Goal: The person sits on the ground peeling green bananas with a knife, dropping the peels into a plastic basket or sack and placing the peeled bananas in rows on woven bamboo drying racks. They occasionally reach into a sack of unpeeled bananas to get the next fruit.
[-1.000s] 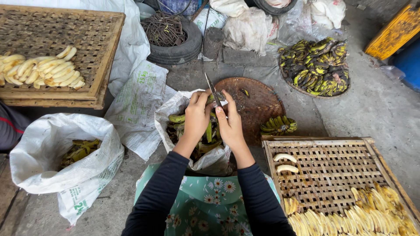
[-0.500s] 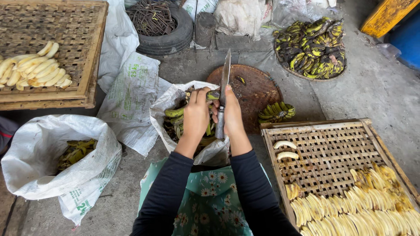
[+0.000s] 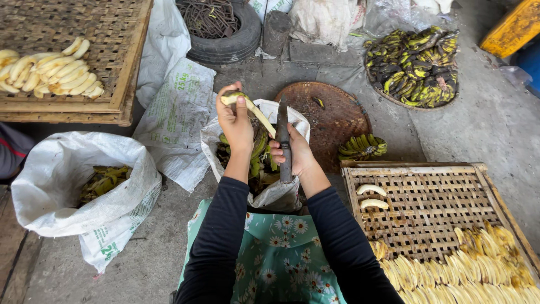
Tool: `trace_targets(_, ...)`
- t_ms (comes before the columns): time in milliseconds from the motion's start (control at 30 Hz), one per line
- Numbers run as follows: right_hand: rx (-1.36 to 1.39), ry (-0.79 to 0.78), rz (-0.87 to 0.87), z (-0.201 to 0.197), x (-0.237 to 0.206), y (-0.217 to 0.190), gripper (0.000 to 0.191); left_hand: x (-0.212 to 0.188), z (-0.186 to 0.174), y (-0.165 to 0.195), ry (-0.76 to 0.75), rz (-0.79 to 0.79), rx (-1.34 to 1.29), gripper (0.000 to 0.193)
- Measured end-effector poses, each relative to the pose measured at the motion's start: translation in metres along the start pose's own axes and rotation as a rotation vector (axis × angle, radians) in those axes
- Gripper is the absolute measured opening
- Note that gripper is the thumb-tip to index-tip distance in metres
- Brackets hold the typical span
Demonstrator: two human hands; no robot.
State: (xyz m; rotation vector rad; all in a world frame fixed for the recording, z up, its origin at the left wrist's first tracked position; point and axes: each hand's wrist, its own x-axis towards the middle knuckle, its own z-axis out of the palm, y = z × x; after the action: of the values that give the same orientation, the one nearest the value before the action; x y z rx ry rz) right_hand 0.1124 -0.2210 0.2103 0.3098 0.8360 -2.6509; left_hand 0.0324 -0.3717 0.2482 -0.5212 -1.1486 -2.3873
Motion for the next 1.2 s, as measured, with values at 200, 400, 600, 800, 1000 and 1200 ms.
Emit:
trace_targets(200, -0.086, 0.262, 0.004, -0.009, 0.009, 0.012, 0.057, 0.024, -0.021, -0.006, 0.241, 0.084, -0.189, 0.028)
trace_targets(400, -0.702, 0.444, -0.063, 0.026, -0.010, 0.018, 0.066, 0.023, -0.033, 0.011, 0.351, -0.362, -0.303, 0.050)
trace_targets(600, -1.356, 0.134, -1.004, 0.062, -0.039, 0.003, 0.059, -0.007, -0.011, -0.016, 0.165, -0.546, -0.345, 0.031)
trace_targets(800, -1.804, 0.255, -0.792, 0.089, -0.074, 0.002, 0.062, -0.012, -0.010, -0.017, 0.183, -0.707, -0.419, 0.024)
trace_targets(1000, -1.729, 0.292, -0.940, 0.107, -0.073, 0.010, 0.051, -0.011, -0.003, -0.013, 0.184, -0.677, -0.470, 0.023)
trace_targets(1200, -1.535, 0.251, -0.911, 0.105, -0.071, 0.006, 0.046, -0.011, -0.003, -0.007, 0.132, -0.645, -0.488, 0.026)
